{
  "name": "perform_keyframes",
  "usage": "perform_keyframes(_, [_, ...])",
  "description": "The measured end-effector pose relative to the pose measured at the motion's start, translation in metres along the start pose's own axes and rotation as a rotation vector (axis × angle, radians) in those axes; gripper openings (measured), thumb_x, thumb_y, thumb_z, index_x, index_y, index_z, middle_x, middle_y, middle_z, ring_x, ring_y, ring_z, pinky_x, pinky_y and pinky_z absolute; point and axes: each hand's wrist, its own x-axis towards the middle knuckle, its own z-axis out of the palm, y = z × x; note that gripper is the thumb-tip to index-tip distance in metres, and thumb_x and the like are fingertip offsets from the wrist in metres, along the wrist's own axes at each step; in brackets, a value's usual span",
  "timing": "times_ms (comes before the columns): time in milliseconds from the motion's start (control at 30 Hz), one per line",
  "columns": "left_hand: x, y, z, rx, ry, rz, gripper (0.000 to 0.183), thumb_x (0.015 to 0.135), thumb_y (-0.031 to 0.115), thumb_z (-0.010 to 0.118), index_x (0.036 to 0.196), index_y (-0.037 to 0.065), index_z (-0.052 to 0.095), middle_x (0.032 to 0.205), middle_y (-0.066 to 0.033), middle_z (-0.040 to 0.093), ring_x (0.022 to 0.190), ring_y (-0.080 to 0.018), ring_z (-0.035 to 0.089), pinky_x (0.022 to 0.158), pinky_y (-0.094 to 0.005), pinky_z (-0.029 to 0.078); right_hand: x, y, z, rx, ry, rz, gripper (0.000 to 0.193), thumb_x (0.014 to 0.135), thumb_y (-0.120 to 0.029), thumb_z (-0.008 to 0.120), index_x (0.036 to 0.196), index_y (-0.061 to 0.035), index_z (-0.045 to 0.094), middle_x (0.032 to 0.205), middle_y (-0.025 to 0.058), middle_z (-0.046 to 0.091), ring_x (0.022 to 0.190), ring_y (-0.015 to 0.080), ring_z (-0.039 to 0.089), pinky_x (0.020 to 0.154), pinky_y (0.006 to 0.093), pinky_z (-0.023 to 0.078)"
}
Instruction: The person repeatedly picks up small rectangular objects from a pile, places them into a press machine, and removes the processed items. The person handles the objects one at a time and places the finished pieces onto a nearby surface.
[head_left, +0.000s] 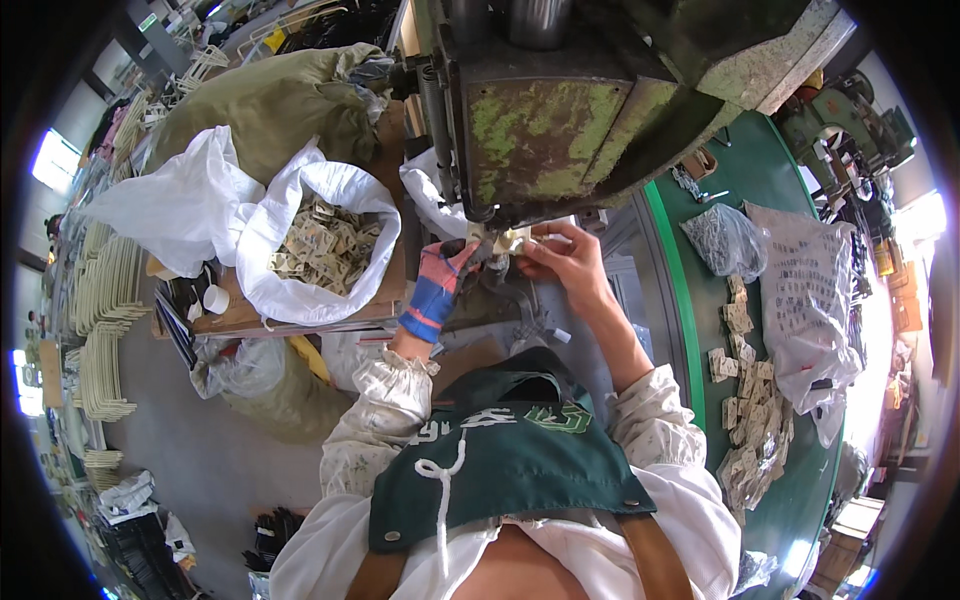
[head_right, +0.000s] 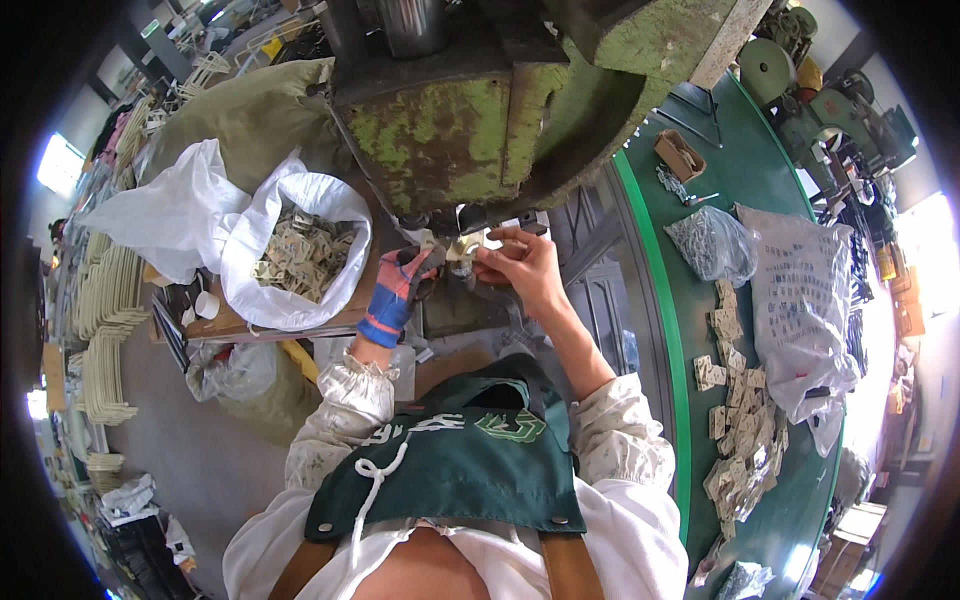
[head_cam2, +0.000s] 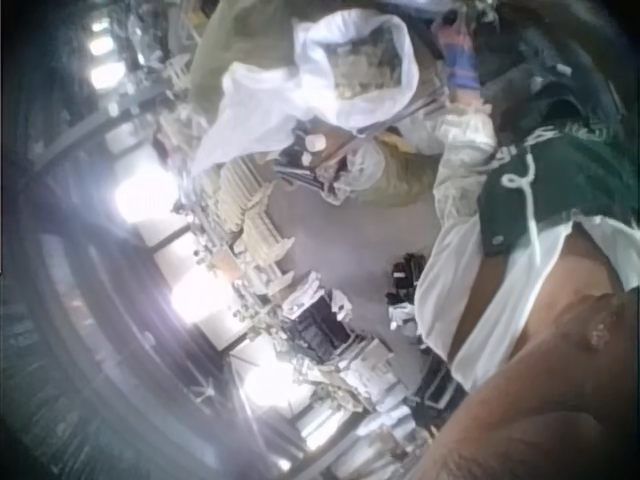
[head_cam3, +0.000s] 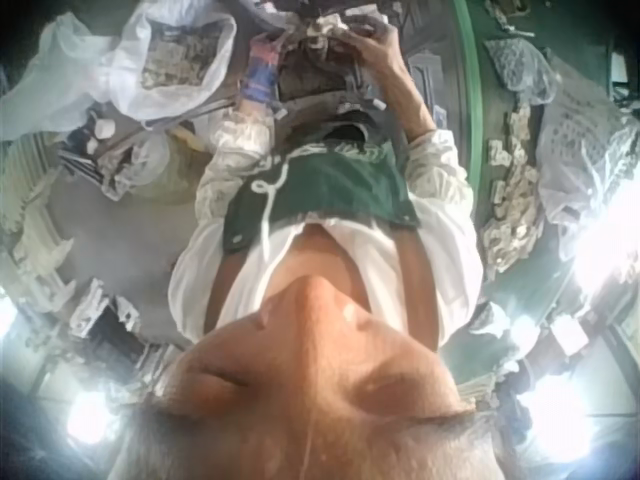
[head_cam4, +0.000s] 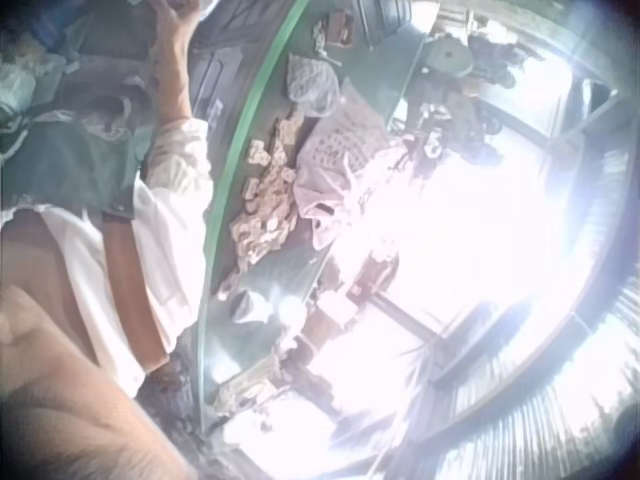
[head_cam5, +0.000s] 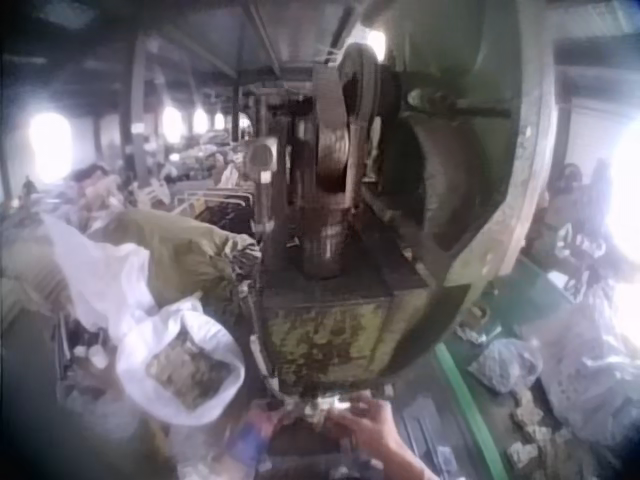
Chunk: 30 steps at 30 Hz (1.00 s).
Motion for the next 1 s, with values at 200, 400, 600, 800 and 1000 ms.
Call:
perform_keyframes(200, [0.016,-0.037,-0.012,0.841,0.015,0.962,0.043,0.074,0.006,0.065,0.116,0.013,0.058,0.079,-0.0078,0.062,0.070,-0.0227,0.062,0.067,-0.0316,0.047,0.005,-0.016,-0.004,-0.119,-0.019,0.017,0.027,0.081,-0.009,0.068,0.104,0.0043,0.059,0.084,0.0120,0.066,0.071,0.0165,0.066,0.064,0.0269,0.056])
perform_keyframes(400, [0.011,-0.028,-0.009,0.608,-0.247,0.633,0.035,0.083,0.007,0.053,0.118,0.004,0.053,0.077,-0.0010,0.055,0.063,-0.0111,0.054,0.051,-0.0203,0.041,0.009,-0.021,-0.005,-0.168,-0.004,0.076,0.031,0.080,-0.015,0.069,0.101,0.0053,0.060,0.082,0.0120,0.066,0.070,0.0179,0.065,0.062,0.0283,0.054])
perform_keyframes(600, [-0.004,-0.004,-0.001,0.287,-0.244,0.399,0.034,0.082,0.009,0.055,0.116,0.004,0.057,0.075,0.0002,0.057,0.062,-0.0093,0.054,0.051,-0.0202,0.040,0.017,-0.025,-0.003,-0.172,0.001,0.111,0.027,0.078,-0.008,0.068,0.096,0.0091,0.057,0.075,0.0122,0.063,0.064,0.0167,0.063,0.054,0.0279,0.053])
perform_keyframes(800, [0.000,-0.003,-0.003,0.098,-0.201,0.050,0.026,0.082,0.018,0.062,0.105,0.005,0.064,0.068,0.0044,0.055,0.058,-0.0038,0.050,0.048,-0.0181,0.037,0.016,0.002,-0.012,-0.192,-0.016,0.100,0.027,0.079,-0.012,0.068,0.101,0.0028,0.062,0.080,0.0103,0.066,0.066,0.0152,0.064,0.059,0.0267,0.054])
perform_keyframes(1000, [0.002,-0.009,0.000,-0.050,-0.098,-0.101,0.026,0.086,0.031,0.062,0.083,0.005,0.068,0.063,0.0047,0.054,0.051,-0.0023,0.047,0.045,-0.0176,0.035,0.020,0.003,-0.016,-0.205,-0.020,0.131,0.029,0.080,-0.012,0.067,0.103,0.0052,0.060,0.083,0.0118,0.066,0.067,0.0166,0.065,0.061,0.0282,0.055])
